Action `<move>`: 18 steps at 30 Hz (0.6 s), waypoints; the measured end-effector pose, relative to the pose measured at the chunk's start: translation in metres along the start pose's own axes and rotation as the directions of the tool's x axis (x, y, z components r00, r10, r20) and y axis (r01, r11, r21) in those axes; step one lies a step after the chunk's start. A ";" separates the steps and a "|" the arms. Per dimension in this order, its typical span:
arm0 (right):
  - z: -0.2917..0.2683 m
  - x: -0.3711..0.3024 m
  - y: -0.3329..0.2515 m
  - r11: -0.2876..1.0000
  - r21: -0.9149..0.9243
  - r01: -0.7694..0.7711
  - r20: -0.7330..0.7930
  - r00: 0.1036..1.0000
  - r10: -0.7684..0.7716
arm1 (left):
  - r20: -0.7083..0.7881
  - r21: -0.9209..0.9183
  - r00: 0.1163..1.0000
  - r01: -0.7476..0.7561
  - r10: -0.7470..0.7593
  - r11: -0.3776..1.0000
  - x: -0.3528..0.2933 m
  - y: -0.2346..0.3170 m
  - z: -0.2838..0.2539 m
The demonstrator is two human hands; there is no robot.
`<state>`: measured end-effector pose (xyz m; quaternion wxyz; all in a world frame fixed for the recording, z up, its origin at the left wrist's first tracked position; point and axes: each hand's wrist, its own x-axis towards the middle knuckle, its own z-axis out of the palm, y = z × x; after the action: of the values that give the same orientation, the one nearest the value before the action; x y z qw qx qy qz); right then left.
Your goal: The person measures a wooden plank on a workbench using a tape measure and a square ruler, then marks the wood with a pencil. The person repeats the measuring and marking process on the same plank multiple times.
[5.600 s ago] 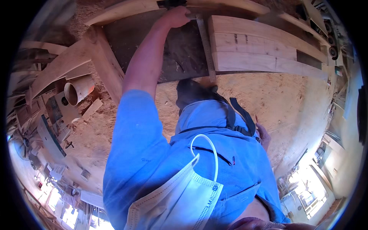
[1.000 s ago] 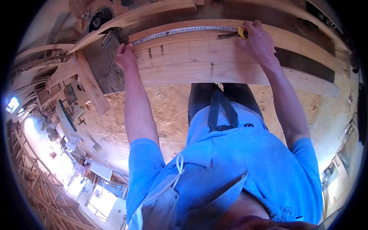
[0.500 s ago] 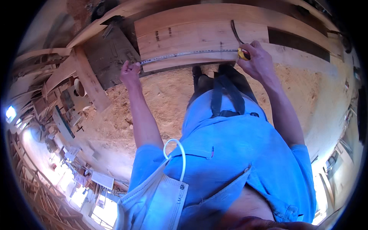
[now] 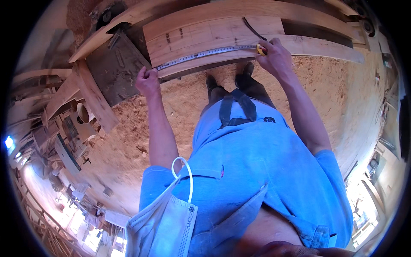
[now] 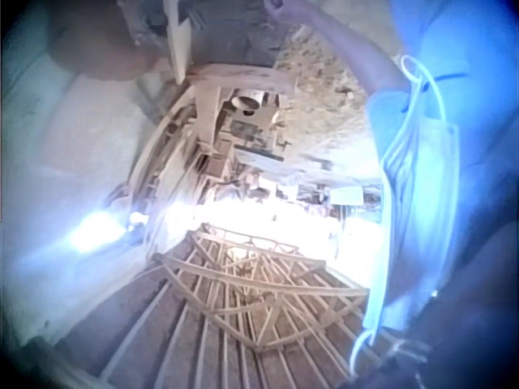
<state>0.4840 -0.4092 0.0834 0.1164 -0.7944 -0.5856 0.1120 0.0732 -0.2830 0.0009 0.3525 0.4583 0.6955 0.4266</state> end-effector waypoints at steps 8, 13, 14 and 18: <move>0.005 -0.011 0.000 0.996 0.066 -0.053 -0.043 0.998 0.056 | 0.032 -0.003 0.999 0.005 -0.005 1.000 -0.002 -0.004 0.000; -0.013 -0.027 -0.014 0.950 0.309 0.041 0.071 0.995 -0.066 | -0.119 -0.152 0.992 0.018 -0.036 0.988 -0.008 -0.014 -0.006; -0.016 -0.034 -0.016 0.945 0.323 0.046 0.084 0.994 -0.077 | -0.134 -0.215 0.989 0.029 -0.059 0.976 -0.019 -0.004 -0.004; -0.024 -0.058 -0.003 0.894 0.446 0.029 0.126 0.987 -0.096 | -0.089 -0.414 0.996 -0.053 0.018 0.909 -0.074 0.044 0.007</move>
<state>0.4716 -0.4654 0.1095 0.2547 -0.7175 -0.5769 0.2959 0.1182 -0.3411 0.0456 0.4051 0.3672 0.5942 0.5899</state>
